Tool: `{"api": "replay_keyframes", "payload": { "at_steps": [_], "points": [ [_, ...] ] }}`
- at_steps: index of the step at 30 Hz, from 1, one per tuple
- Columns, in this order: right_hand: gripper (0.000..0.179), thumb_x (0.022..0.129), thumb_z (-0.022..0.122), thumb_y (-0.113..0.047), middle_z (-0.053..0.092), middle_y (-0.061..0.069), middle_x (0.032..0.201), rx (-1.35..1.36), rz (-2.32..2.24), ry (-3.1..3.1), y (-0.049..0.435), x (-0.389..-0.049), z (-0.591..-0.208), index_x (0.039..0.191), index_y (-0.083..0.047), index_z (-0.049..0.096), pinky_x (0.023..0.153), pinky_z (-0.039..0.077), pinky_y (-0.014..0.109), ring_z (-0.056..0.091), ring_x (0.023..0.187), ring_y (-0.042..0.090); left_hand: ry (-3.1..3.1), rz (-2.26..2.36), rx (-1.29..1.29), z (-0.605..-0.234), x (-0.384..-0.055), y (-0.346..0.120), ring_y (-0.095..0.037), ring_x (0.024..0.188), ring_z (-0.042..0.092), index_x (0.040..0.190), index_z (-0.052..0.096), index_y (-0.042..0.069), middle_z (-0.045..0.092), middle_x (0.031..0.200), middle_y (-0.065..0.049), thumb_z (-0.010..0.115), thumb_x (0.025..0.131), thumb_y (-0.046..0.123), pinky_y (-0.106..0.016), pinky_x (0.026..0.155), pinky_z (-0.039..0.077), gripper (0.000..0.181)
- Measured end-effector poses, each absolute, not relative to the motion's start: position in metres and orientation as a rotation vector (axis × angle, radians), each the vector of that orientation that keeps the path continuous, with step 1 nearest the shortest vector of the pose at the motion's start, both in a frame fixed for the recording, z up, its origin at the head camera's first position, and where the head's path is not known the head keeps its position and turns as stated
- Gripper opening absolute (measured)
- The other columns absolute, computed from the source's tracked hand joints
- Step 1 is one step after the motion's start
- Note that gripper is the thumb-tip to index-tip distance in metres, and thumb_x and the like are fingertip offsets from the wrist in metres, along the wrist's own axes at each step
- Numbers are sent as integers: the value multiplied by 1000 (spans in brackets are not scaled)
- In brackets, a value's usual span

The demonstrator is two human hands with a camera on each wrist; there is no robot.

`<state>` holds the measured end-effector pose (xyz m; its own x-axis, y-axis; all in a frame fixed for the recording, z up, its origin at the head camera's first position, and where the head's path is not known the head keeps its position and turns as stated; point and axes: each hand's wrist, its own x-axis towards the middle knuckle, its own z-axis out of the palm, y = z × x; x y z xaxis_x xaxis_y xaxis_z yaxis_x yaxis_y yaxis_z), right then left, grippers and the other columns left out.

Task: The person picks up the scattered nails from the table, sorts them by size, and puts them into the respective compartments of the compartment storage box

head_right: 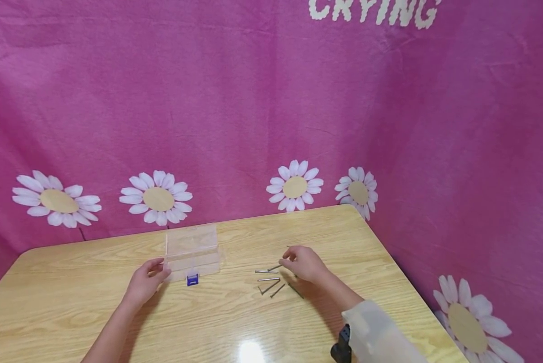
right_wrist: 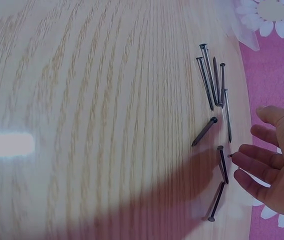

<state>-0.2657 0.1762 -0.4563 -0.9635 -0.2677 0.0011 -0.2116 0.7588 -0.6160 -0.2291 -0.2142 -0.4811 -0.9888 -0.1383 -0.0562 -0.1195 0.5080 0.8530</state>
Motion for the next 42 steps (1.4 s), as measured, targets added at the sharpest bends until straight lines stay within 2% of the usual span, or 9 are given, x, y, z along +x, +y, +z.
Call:
{"api": "replay_keyframes", "payload": {
  "at_steps": [10,30,36,42],
  "points": [
    [18,88,63,-22,68,3,93,-388,-1024,2862,167,-261,-462,98,-8,69,83,49,39,61,87,17,-2688,-1557,232,-484,-227,-216,-42,118,47,135,39,-6,51,125,-31,54,92,12,-51,100,37,50],
    [9,84,67,-15,63,0,80,-421,-991,2929,159,-265,-473,89,-9,70,76,47,34,55,76,12,-2679,-1571,250,-484,-223,-213,-43,117,50,137,37,-5,50,128,-32,53,94,13,-49,99,39,49],
    [8,82,67,-13,57,2,82,-478,-928,2960,156,-266,-474,88,-9,71,71,46,32,52,75,13,-2675,-1564,255,-483,-222,-213,-43,117,49,137,38,-4,50,128,-32,53,94,13,-50,99,38,49],
    [8,81,66,-14,55,5,89,-470,-824,2985,155,-267,-476,84,-13,73,77,47,37,52,79,15,-2682,-1575,279,-484,-223,-213,-43,117,49,138,38,-2,50,128,-30,52,94,15,-50,100,38,49]
  ]
}}
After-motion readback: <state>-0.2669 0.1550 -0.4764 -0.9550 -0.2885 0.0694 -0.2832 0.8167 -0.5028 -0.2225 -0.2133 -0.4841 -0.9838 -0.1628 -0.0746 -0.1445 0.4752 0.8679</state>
